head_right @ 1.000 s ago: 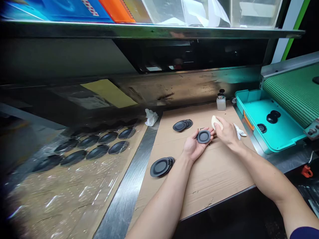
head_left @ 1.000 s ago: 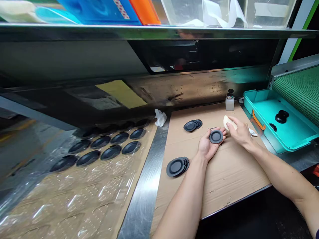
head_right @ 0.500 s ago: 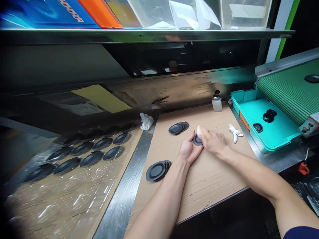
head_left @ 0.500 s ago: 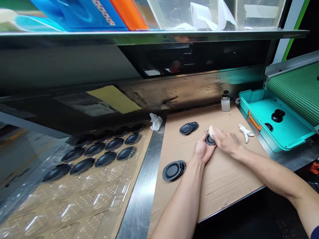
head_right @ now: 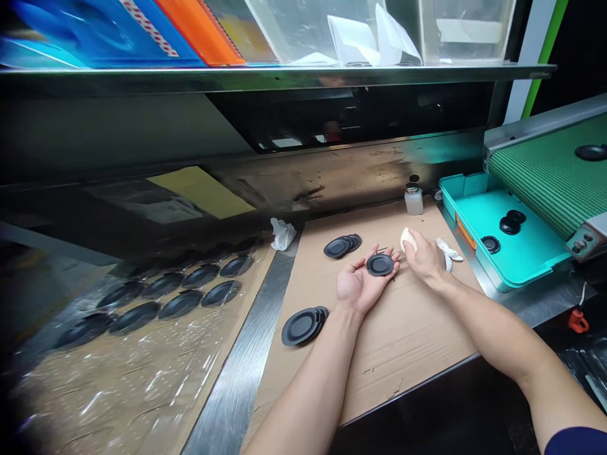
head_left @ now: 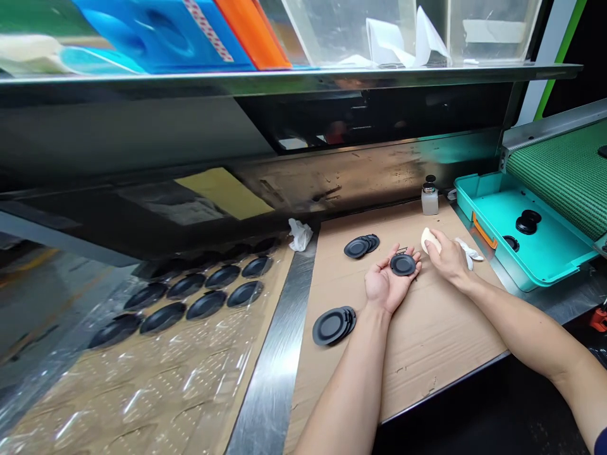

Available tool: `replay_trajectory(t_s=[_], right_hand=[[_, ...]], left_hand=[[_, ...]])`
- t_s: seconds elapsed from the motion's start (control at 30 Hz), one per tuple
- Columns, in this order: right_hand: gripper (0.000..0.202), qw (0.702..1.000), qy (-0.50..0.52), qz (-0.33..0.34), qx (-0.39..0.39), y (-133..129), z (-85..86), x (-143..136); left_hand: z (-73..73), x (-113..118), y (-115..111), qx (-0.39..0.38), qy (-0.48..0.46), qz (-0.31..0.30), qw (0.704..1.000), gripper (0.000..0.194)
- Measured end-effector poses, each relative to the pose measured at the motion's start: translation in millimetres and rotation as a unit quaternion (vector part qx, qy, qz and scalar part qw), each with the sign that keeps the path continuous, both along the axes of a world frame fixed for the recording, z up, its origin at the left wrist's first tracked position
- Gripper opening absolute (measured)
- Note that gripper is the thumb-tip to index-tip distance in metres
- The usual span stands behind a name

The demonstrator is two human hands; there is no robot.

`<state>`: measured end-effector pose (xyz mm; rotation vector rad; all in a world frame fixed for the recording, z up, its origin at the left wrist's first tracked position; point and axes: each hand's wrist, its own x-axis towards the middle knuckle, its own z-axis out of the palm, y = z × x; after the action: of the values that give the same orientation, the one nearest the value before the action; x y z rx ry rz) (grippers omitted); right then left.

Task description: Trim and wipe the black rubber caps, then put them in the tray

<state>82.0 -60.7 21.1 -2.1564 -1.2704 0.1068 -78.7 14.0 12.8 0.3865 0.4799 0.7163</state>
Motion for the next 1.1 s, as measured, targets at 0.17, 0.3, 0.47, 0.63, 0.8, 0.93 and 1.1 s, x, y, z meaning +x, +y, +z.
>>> replay_trajectory(t_s=[0.17, 0.3, 0.47, 0.63, 0.8, 0.93, 1.1], right_hand=[[0.049, 1.000, 0.008, 0.002, 0.002, 3.3, -10.2, 9.9], [0.050, 0.999, -0.011, 0.023, -0.031, 3.3, -10.5, 9.2], [0.051, 0.997, -0.027, 0.035, -0.063, 1.9, -8.6, 8.2], [0.050, 0.997, -0.013, 0.059, -0.043, 1.0, -8.3, 9.8], [0.045, 0.980, 0.177, 0.072, 0.053, 3.8, -4.4, 6.4], [0.053, 0.869, 0.467, 0.122, 0.110, 5.9, 2.8, -1.3], [0.050, 0.800, 0.581, 0.110, 0.107, 6.1, 6.4, -8.8]], left_hand=[[2.2, -3.2, -1.8, 0.097, 0.049, -0.023, 0.994, 0.038], [-0.8, 0.4, -10.3, 0.288, 0.171, 0.095, 0.937, 0.057], [-0.6, -0.3, -22.2, 0.530, 0.315, 0.206, 0.760, 0.077], [16.0, -1.9, -34.8, 0.392, 0.239, 0.208, 0.864, 0.059], [26.8, -0.8, -39.0, 0.277, 0.175, 0.205, 0.922, 0.050], [22.7, -0.6, -36.7, 0.270, 0.177, 0.206, 0.924, 0.060], [12.4, -1.6, -31.6, 0.336, 0.205, 0.214, 0.894, 0.078]])
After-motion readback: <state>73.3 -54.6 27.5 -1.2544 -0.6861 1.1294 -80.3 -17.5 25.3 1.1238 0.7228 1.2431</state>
